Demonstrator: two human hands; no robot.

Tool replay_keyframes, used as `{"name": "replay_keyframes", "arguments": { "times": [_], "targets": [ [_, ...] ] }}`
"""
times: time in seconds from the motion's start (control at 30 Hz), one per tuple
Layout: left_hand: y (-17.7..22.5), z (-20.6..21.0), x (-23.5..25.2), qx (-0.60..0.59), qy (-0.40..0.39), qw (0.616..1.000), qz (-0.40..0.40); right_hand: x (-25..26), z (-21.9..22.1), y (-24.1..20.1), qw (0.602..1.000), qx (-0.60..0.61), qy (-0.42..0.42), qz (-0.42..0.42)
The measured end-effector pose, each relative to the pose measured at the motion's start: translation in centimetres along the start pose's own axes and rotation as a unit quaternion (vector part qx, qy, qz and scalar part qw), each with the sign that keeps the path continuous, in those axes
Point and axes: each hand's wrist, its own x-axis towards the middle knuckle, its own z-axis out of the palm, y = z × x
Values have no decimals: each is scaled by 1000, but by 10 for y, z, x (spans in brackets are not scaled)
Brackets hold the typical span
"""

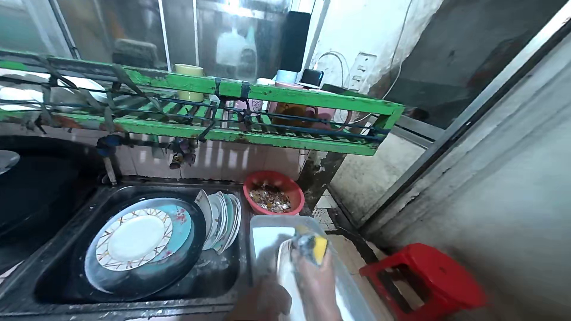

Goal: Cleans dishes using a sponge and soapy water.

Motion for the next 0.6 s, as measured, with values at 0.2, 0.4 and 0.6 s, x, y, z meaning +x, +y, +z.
{"name": "replay_keyframes", "arguments": {
  "times": [0.2, 0.4, 0.6],
  "targets": [
    [-1, 3, -7, -190, 82, 977, 52, 15, -2, 7, 995, -79, -28, -62],
    [-5, -31, 21, -298, 214, 914, 174, -7, -11, 40, 954, -144, -149, -217],
    [-18, -5, 22, -215, 197, 950, 112, 45, 10, 15, 940, -200, -115, -250]
  ]
}}
